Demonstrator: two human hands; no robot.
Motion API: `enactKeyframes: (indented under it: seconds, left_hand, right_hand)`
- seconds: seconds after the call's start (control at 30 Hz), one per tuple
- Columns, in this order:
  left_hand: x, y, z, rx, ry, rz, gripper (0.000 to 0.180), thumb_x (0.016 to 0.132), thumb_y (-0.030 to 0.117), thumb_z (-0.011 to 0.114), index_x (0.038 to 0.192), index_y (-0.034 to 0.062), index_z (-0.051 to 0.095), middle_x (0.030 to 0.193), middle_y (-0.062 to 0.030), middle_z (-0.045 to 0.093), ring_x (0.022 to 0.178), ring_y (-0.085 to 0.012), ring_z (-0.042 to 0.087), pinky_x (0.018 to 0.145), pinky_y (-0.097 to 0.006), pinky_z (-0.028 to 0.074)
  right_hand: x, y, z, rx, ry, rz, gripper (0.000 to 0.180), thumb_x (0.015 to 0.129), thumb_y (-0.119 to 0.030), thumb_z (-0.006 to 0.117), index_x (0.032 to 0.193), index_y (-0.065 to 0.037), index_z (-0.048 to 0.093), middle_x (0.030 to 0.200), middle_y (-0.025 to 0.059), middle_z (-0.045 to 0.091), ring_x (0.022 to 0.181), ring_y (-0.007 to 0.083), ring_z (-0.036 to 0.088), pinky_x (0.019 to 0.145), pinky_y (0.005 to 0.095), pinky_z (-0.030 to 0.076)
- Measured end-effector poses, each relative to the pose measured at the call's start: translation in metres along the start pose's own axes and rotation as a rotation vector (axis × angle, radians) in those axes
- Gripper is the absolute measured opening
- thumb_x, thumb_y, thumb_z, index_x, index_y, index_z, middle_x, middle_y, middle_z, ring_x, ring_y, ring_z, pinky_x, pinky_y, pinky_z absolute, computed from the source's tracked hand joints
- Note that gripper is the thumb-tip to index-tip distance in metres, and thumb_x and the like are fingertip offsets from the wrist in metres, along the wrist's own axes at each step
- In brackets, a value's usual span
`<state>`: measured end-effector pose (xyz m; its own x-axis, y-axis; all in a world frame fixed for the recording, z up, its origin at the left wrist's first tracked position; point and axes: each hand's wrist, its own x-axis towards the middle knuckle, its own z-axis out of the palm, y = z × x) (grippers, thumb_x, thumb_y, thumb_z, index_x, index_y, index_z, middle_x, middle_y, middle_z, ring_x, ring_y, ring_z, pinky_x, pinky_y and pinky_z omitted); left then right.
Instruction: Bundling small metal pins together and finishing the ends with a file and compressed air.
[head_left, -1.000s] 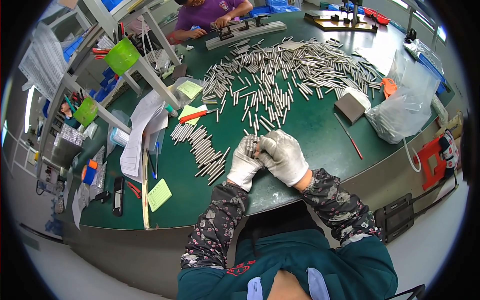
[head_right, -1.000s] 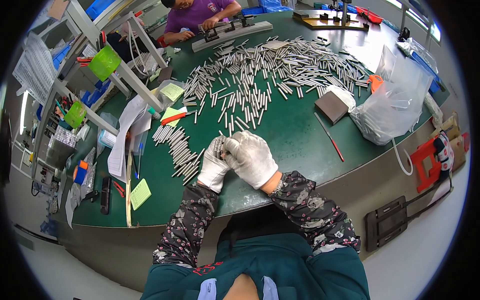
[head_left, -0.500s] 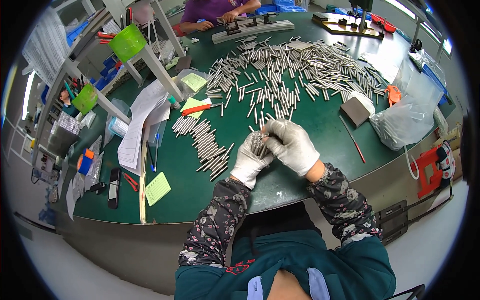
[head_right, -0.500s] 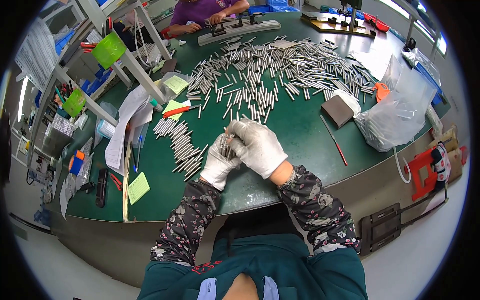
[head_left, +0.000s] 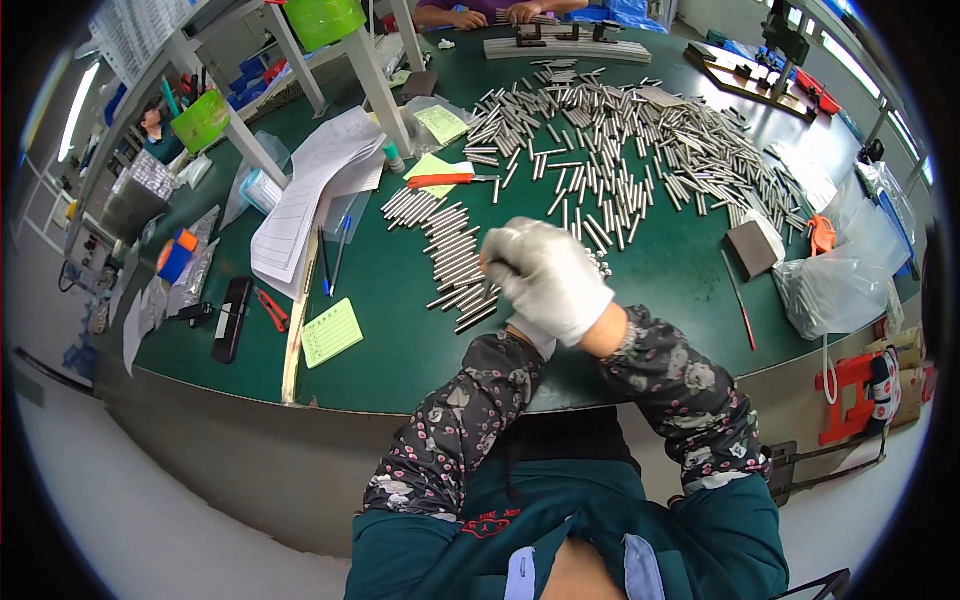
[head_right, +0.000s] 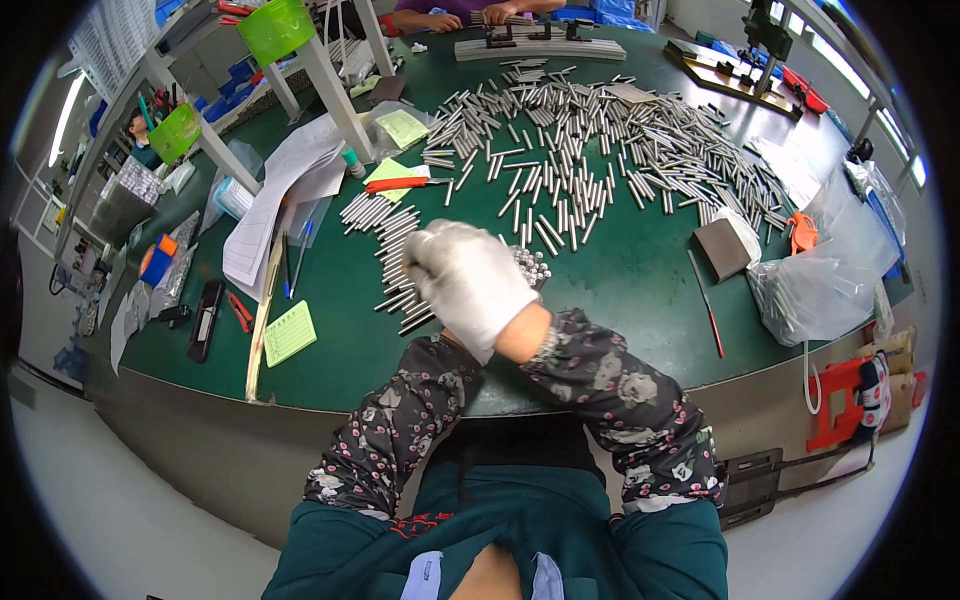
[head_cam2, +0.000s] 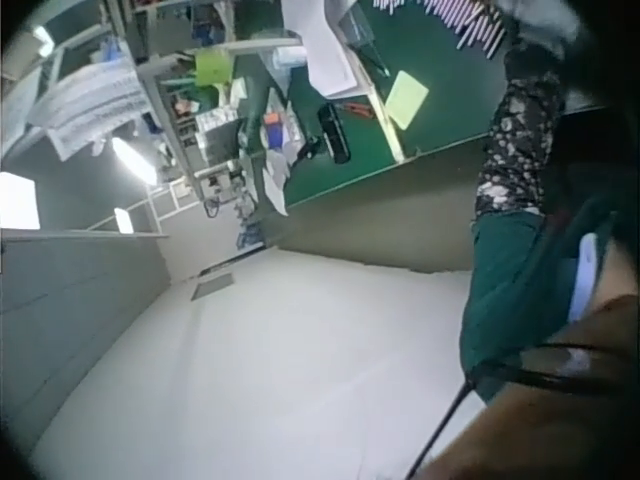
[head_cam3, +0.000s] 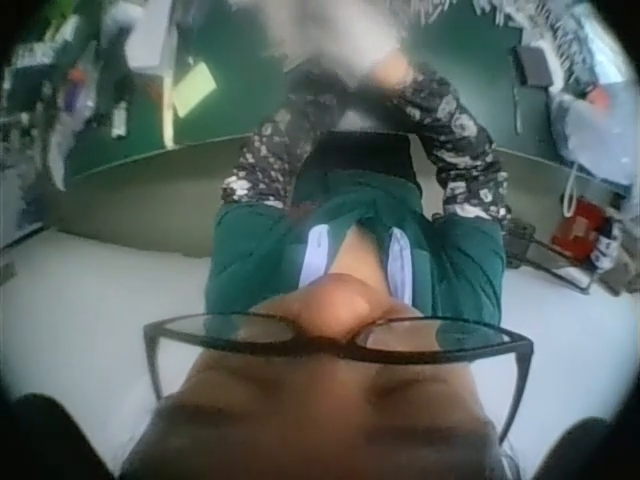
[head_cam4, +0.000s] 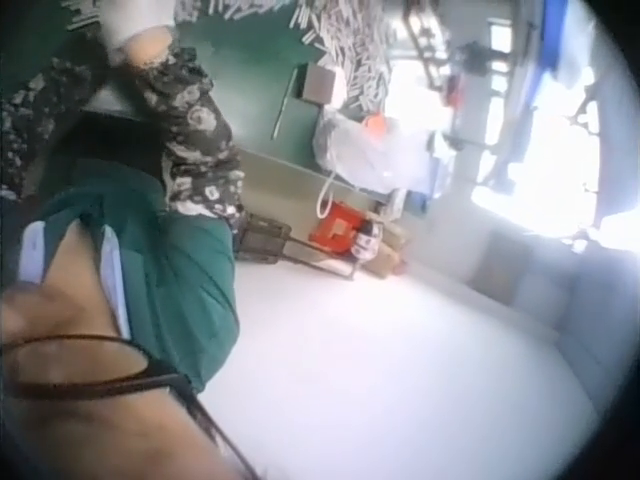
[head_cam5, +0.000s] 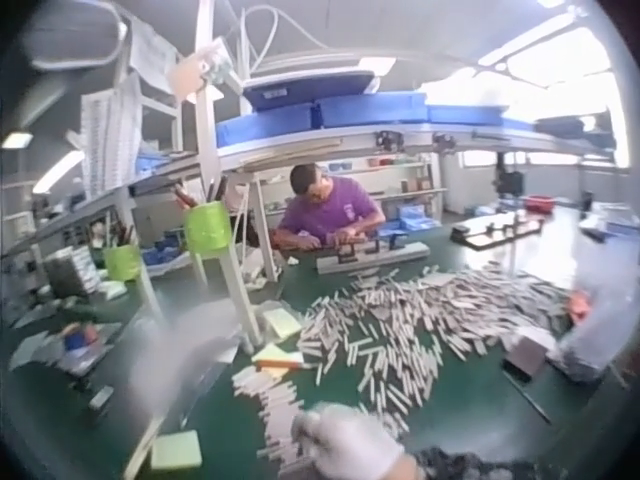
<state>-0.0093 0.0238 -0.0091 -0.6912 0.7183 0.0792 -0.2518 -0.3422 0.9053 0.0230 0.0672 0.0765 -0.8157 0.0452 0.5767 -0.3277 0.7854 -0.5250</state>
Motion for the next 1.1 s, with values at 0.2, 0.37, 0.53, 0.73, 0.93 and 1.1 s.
enactKeyframes:
  seconds: [0.2,0.37,0.53,0.73,0.93,1.1]
  left_hand:
    - [-0.001,0.006,-0.008,-0.041,-0.036,-0.026,0.049,0.064,-0.012,0.061,0.107,0.0061,0.046,0.098,0.0017,0.053,0.089,-0.0081,0.052,0.078,-0.022,0.044]
    - [-0.001,0.008,-0.009,-0.075,-0.069,-0.048,0.049,0.064,-0.012,0.061,0.107,0.0061,0.047,0.098,0.0017,0.053,0.088,-0.0079,0.052,0.078,-0.021,0.044]
    - [0.004,0.003,-0.001,-0.108,-0.139,-0.088,0.049,0.064,-0.012,0.061,0.107,0.0060,0.047,0.097,0.0018,0.054,0.088,-0.0077,0.052,0.077,-0.021,0.044]
    - [0.007,-0.007,0.000,-0.006,-0.113,-0.045,0.045,0.060,-0.014,0.059,0.099,0.0058,0.050,0.089,0.0030,0.055,0.083,-0.0067,0.053,0.073,-0.021,0.044]
    - [0.008,-0.011,-0.002,-0.010,-0.221,0.036,0.052,0.062,-0.003,0.073,0.107,0.0041,0.048,0.094,-0.0012,0.058,0.085,-0.0096,0.056,0.076,-0.022,0.047]
    - [0.009,-0.023,-0.011,-0.018,-0.214,0.094,0.060,0.059,-0.008,0.072,0.112,0.0043,0.044,0.097,-0.0033,0.057,0.089,-0.0129,0.057,0.078,-0.026,0.048]
  right_hand:
    - [0.014,0.017,0.051,-0.163,-0.212,0.222,0.011,0.072,-0.014,0.054,0.078,-0.005,0.058,0.076,0.0129,0.059,0.074,0.0300,0.057,0.067,0.0386,0.045]
    - [0.013,0.015,0.042,-0.405,-0.318,0.253,0.013,0.074,-0.017,0.053,0.079,-0.007,0.059,0.077,0.0131,0.060,0.073,0.0290,0.058,0.067,0.0374,0.046]
    - [-0.001,-0.002,-0.019,-0.202,0.078,0.074,0.006,0.072,-0.012,0.055,0.073,-0.007,0.056,0.067,0.0091,0.057,0.064,0.0263,0.057,0.058,0.0351,0.046]
    - [-0.052,0.054,-0.056,0.400,0.245,0.535,0.035,0.080,-0.029,0.060,0.102,-0.003,0.054,0.065,0.0006,0.052,0.060,0.0069,0.047,0.057,0.0188,0.040]
    - [-0.083,0.076,-0.033,0.766,-0.025,0.489,0.055,0.071,-0.008,0.067,0.119,0.001,0.043,0.090,0.0028,0.056,0.076,0.0057,0.049,0.072,0.0193,0.043]
    - [-0.090,0.083,-0.029,0.746,-0.034,0.477,0.052,0.072,-0.006,0.067,0.117,0.003,0.044,0.096,0.0028,0.056,0.085,0.0068,0.051,0.076,0.0204,0.044]
